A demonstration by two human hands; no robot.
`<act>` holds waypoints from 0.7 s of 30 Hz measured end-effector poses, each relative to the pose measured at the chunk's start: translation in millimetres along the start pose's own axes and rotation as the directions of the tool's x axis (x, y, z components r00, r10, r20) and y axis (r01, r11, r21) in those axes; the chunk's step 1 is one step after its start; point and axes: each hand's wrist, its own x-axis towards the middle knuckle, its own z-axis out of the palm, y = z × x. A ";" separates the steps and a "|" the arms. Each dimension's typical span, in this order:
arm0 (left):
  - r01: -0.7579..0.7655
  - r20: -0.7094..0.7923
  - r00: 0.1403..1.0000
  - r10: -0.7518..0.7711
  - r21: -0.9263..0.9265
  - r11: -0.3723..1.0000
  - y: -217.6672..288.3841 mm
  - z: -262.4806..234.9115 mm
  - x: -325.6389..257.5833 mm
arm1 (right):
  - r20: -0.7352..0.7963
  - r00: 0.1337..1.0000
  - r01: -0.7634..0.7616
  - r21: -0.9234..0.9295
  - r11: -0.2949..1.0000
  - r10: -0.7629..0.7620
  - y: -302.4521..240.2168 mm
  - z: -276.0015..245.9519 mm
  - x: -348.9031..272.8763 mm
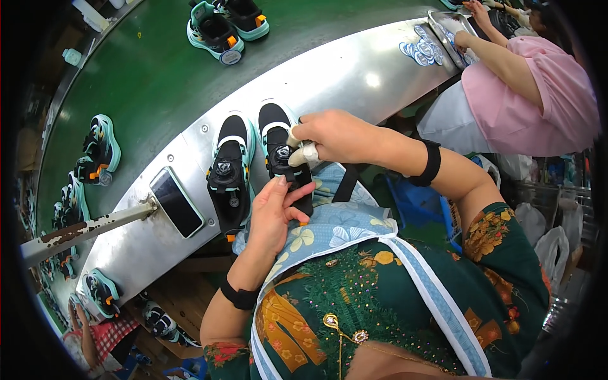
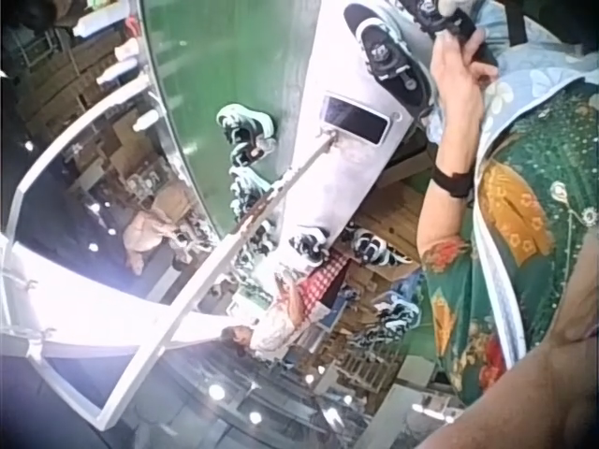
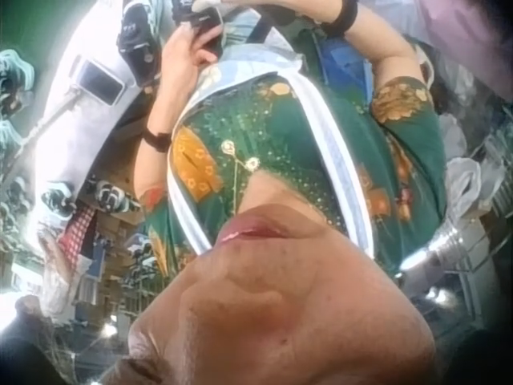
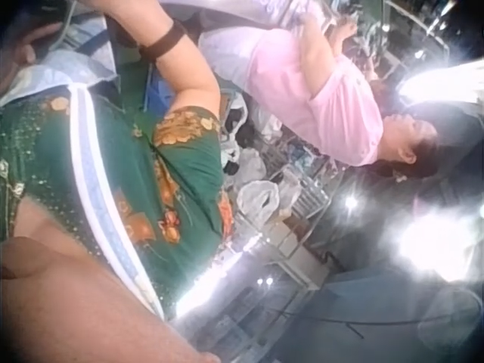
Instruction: Inspecting and cleaning finished shoes on a conveyor belt assembly line.
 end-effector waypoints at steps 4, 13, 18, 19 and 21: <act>0.010 -0.001 1.000 -0.010 0.011 1.000 2.1 3.3 1.2 | -0.014 0.998 0.055 0.058 0.997 -0.055 0.1 -0.3 7.7; 0.013 0.000 1.000 -0.013 -0.050 0.999 0.3 -2.9 3.4 | -0.088 0.982 0.159 -0.093 0.983 -0.167 -12.5 29.2 -13.8; 0.054 0.032 0.998 -0.055 0.029 0.998 26.0 -7.2 -25.1 | 0.002 1.000 -0.004 -0.014 1.000 0.004 -11.0 14.9 -13.8; 0.011 0.036 0.999 -0.020 0.246 0.969 40.4 -19.2 -38.4 | -0.096 0.995 0.046 0.062 0.997 -0.040 0.8 15.4 -13.3; -0.036 -0.075 0.995 0.073 0.415 0.909 55.5 -52.2 -51.9 | -0.102 0.994 0.065 0.150 0.987 -0.050 -16.5 -5.0 8.1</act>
